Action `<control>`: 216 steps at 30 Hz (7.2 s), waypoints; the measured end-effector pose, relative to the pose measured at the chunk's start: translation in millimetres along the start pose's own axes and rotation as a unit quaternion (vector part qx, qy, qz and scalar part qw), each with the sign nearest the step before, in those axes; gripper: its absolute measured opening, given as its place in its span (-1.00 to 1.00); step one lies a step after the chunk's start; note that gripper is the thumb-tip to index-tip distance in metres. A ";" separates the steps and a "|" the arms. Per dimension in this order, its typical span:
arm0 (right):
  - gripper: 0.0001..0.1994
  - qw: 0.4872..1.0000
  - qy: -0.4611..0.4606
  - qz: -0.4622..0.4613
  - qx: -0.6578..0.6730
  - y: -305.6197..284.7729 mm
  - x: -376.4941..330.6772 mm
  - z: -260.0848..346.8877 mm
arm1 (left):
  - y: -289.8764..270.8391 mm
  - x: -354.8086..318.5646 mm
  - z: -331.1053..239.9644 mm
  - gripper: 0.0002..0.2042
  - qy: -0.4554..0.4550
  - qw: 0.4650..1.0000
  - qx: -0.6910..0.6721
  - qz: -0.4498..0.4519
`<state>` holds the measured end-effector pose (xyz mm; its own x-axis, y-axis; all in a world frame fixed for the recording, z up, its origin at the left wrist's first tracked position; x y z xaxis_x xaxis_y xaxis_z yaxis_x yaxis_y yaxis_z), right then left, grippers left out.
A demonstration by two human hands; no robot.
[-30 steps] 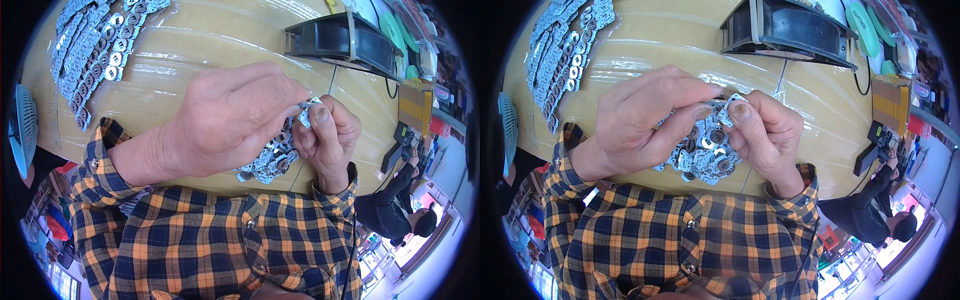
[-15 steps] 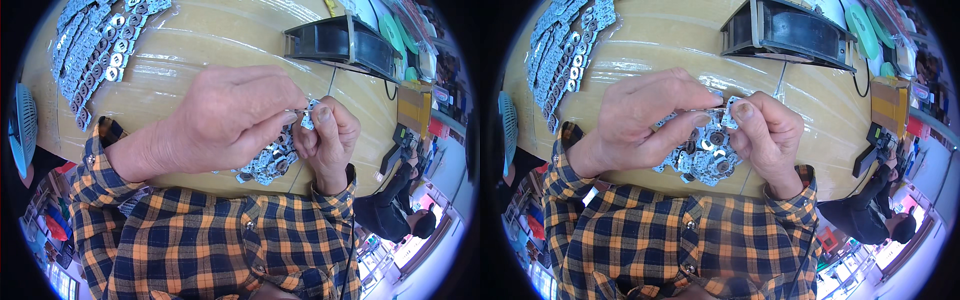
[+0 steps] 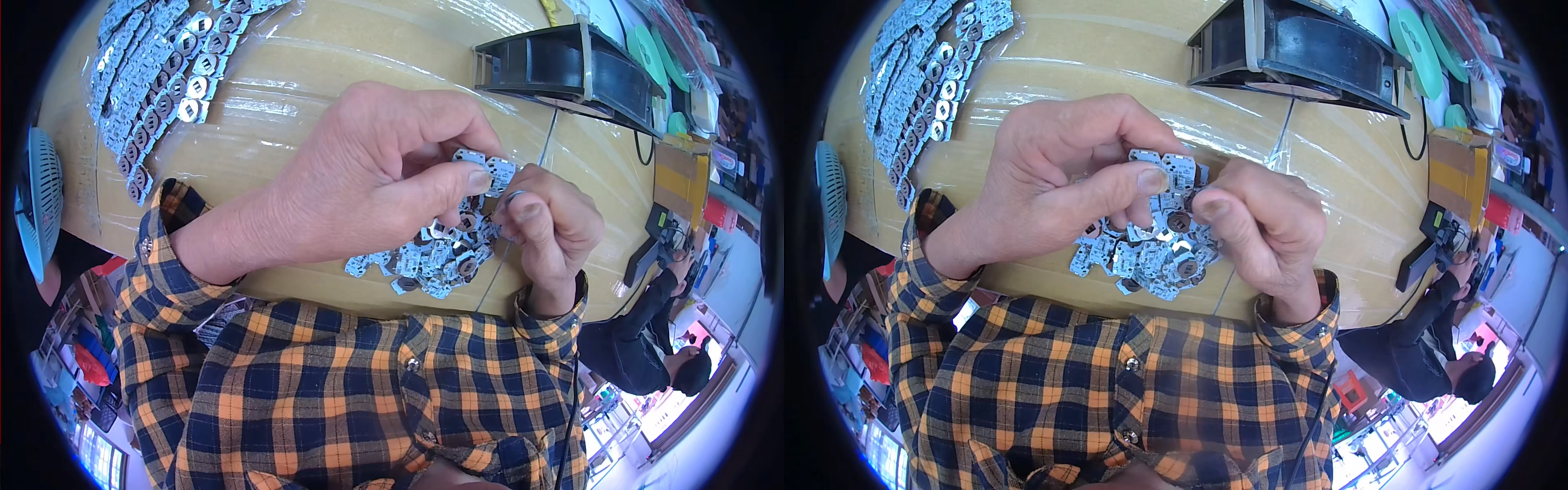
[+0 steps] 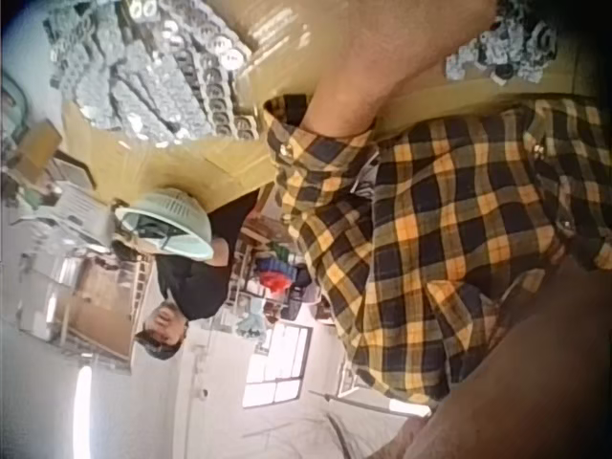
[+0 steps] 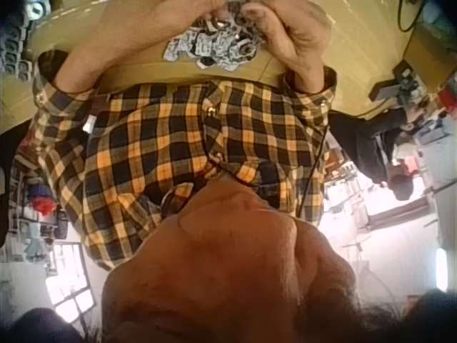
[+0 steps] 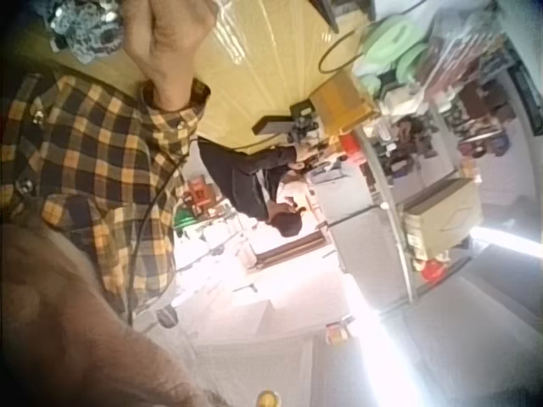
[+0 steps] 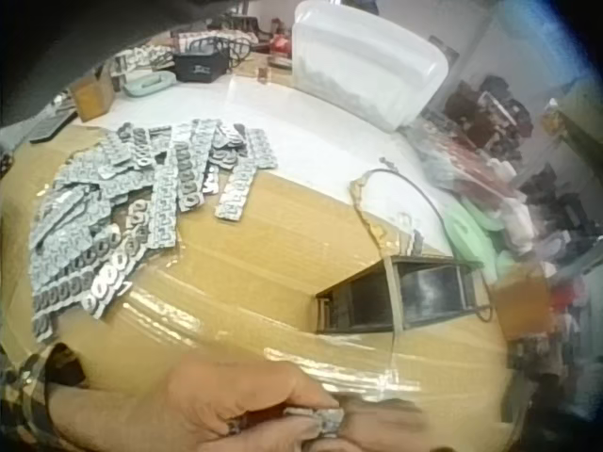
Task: Assembling small electronic components on a workbench in an industrial setting.
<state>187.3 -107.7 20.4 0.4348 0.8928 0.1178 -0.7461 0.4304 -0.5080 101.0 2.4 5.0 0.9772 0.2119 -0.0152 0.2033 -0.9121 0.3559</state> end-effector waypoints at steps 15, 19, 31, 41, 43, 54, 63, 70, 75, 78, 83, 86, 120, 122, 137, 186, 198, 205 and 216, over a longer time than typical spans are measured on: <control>-0.81 0.995 -0.046 0.005 -0.088 5.6 -0.7 13.6 | -1.9 1.3 12.6 -0.84 -0.069 0.996 -0.052 -0.014; -0.78 0.992 0.079 0.035 0.093 10.0 -10.3 -3.9 | 5.7 -0.3 15.9 -0.85 -0.129 0.978 -0.161 0.023; -0.69 0.868 0.217 0.035 0.446 31.0 -15.7 -22.1 | 4.2 1.8 19.9 -0.87 -0.083 0.966 -0.246 -0.004; -0.75 0.944 0.177 -0.016 0.279 16.8 -13.9 -23.3 | 7.7 -2.9 -30.5 -0.76 0.204 0.961 0.187 0.000; -0.71 0.953 0.166 -0.005 0.252 18.2 -12.8 -21.3 | 7.9 -5.1 -31.9 -0.75 0.222 0.954 0.203 -0.009; -0.68 0.961 0.169 -0.002 0.221 19.8 -11.4 -21.3 | 5.2 -5.7 -31.5 -0.76 0.227 0.951 0.202 -0.049; -0.68 0.956 0.181 0.003 0.230 19.9 -9.2 -24.8 | 0.1 -4.9 -29.5 -0.79 0.225 0.953 0.193 -0.063; -0.69 0.915 0.224 0.003 0.335 24.5 -8.6 -29.6 | -3.8 -4.7 -28.5 -0.80 0.205 0.962 0.161 -0.078; -0.71 0.901 0.246 0.016 0.358 28.7 -10.7 -33.0 | -2.3 -2.6 -25.2 -0.81 0.207 0.960 0.178 -0.069; -0.71 0.902 0.224 0.002 0.370 25.9 -9.7 -31.2 | 2.3 -1.0 -23.7 -0.81 0.203 0.962 0.178 -0.045; -0.70 0.906 0.228 -0.015 0.356 22.8 -11.3 -31.5 | 5.7 -0.1 -24.0 -0.82 0.192 0.966 0.173 0.005; -0.74 0.930 0.204 -0.035 0.303 13.1 -13.1 -37.7 | -4.6 -1.4 -20.2 -0.83 0.152 0.982 0.100 -0.045; -0.70 0.986 0.098 0.011 0.134 12.0 -10.2 -13.9 | 7.4 1.4 3.9 -0.81 0.041 0.998 -0.039 0.022; -0.69 0.982 0.105 0.020 0.154 12.8 -12.1 -13.0 | 11.4 1.8 -0.9 -0.82 0.061 0.995 -0.055 0.051; -0.64 0.957 0.150 0.035 0.246 21.1 -13.6 -16.6 | 5.9 0.0 7.0 -0.83 0.027 0.998 -0.059 0.007; -0.68 0.920 0.227 -0.007 0.318 20.7 -6.9 -29.6 | 2.0 3.1 -22.5 -0.81 0.181 0.967 0.176 -0.016; -0.68 0.951 0.209 -0.001 0.227 14.6 -5.1 -24.1 | 15.5 -15.3 -42.7 -0.74 0.327 0.884 0.336 0.000; -0.70 0.956 0.205 -0.081 0.194 -6.8 -2.9 -32.8 | 24.5 -16.0 -39.3 -0.80 0.244 0.861 0.431 0.118; -0.66 0.963 0.234 -0.051 0.122 4.6 -10.0 -34.5 | -107.6 -9.1 -102.9 -0.62 0.099 0.632 0.713 -0.286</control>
<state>197.0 -119.2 -12.6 0.6487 0.7113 -0.2706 -0.7594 0.5813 -0.2924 63.8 134.7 62.9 0.7208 0.5607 0.4075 0.5070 -0.0256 -0.8616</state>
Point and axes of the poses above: each hand's wrist, its own x-axis towards the middle knuckle, its own y-axis out of the palm, z = x × y, the point moved 9 cm from there along x, towards the middle knuckle, and after that the axes turned 11 degrees about -x, right-handed, at the moved point
